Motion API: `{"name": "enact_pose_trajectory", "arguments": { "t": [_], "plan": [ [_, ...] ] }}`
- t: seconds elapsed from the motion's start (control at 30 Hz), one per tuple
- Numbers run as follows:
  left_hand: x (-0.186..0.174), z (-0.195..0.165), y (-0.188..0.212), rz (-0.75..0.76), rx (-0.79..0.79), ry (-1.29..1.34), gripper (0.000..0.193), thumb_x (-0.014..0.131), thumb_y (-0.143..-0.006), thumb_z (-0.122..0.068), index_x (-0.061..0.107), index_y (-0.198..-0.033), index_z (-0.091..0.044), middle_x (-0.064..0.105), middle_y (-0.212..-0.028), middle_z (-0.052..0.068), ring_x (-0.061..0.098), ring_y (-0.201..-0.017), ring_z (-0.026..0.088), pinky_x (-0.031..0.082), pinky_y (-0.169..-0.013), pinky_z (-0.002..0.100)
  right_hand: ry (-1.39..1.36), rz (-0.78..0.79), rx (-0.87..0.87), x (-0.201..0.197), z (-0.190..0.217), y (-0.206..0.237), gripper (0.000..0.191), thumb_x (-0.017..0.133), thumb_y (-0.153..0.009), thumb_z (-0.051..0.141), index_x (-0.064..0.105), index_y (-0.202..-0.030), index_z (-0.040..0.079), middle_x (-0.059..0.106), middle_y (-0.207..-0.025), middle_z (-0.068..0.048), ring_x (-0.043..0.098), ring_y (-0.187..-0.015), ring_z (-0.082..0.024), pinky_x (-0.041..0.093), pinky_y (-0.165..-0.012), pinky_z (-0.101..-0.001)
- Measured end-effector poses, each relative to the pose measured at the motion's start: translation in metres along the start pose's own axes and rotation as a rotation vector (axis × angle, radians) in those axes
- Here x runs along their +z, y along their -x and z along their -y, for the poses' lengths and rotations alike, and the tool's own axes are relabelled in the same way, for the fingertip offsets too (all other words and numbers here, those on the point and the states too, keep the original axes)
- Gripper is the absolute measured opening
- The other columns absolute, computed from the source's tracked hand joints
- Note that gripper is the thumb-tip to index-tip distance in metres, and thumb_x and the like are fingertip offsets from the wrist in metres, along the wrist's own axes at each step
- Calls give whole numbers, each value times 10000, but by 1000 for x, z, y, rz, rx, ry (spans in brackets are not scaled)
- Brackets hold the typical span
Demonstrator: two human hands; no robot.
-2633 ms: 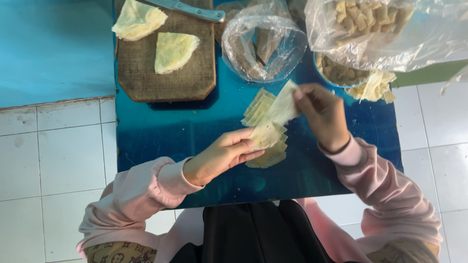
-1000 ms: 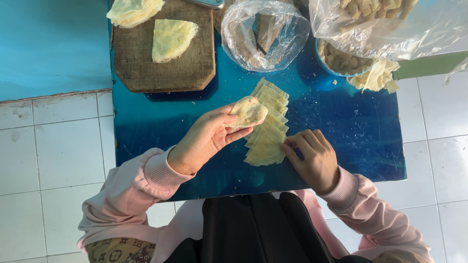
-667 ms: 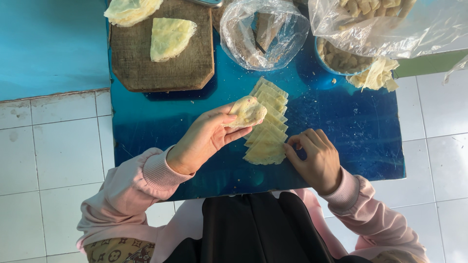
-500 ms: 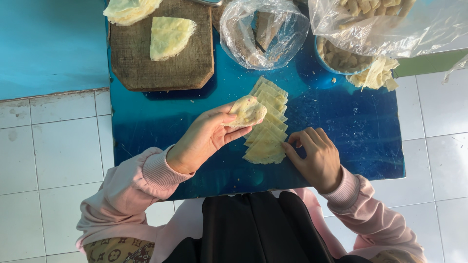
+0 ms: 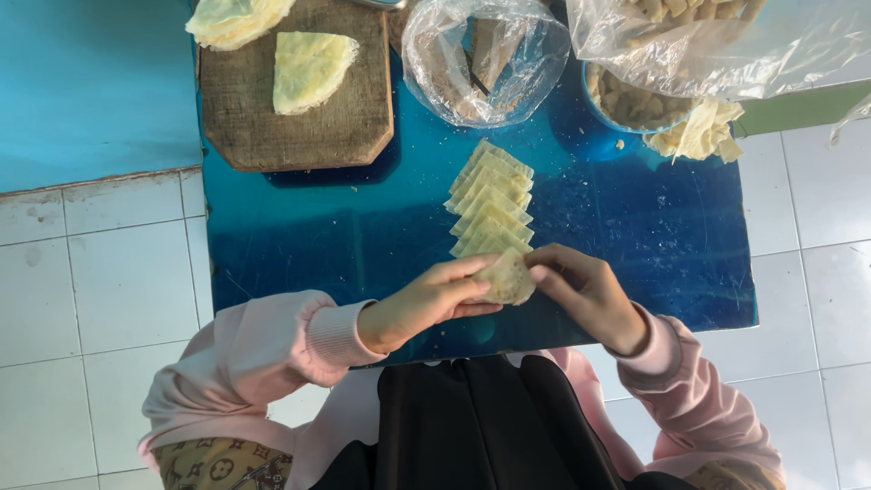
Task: The person folds a thin round crepe sheet, cuts it with a knife into smaller pieces on a wooden board, then folds the pieces and arranges them in an overlapping zigzag stack on the table. Near the end they spoon brown filling from a plastic bag onto the stacked pieces.
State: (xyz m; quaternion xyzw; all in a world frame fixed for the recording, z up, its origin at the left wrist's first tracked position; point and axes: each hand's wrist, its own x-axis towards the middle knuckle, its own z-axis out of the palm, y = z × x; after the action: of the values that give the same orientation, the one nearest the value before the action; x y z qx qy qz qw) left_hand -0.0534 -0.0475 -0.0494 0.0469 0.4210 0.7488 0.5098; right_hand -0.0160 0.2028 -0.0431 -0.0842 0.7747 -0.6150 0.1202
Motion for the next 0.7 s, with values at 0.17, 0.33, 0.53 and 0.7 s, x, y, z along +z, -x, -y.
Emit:
{"name": "enact_pose_trajectory", "arguments": {
  "t": [0.17, 0.33, 0.53, 0.7],
  "plan": [
    [4, 14, 2, 31, 68, -180, 575, 448, -1063, -146, 258, -1592, -24, 528, -1455, 133, 596, -1284, 200, 510, -1070, 307, 156, -52, -11, 6, -3, 7, 194, 758, -909, 127, 723, -1055, 4, 751, -908, -55, 671, -778, -99, 552, -718, -252],
    [10, 3, 12, -43, 242, -565, 482, 482, -1134, -140, 361, -1575, 9, 764, -1163, 162, 773, -1080, 173, 612, -917, 277, 239, -103, -23, 9, 6, 5, 180, 748, -910, 131, 719, -1051, 23, 751, -792, -37, 699, -703, -96, 560, -667, -247],
    [24, -19, 25, -192, 151, -833, 756, 571, -994, -90, 125, -1603, -110, 779, -823, 83, 689, -535, 179, 574, -535, 301, 455, -35, -8, 14, 15, -2, 208, 769, -882, 190, 729, -1038, 59, 715, -674, -50, 686, -537, -114, 525, -517, -260],
    [31, -17, 25, -261, 249, -1032, 857, 603, -961, -62, 48, -1613, -83, 761, -723, 56, 690, -515, 240, 560, -514, 349, 541, -90, -137, 21, 19, -2, 199, 767, -885, 189, 705, -1020, 57, 693, -669, -43, 675, -532, -132, 515, -494, -268]
  ]
}}
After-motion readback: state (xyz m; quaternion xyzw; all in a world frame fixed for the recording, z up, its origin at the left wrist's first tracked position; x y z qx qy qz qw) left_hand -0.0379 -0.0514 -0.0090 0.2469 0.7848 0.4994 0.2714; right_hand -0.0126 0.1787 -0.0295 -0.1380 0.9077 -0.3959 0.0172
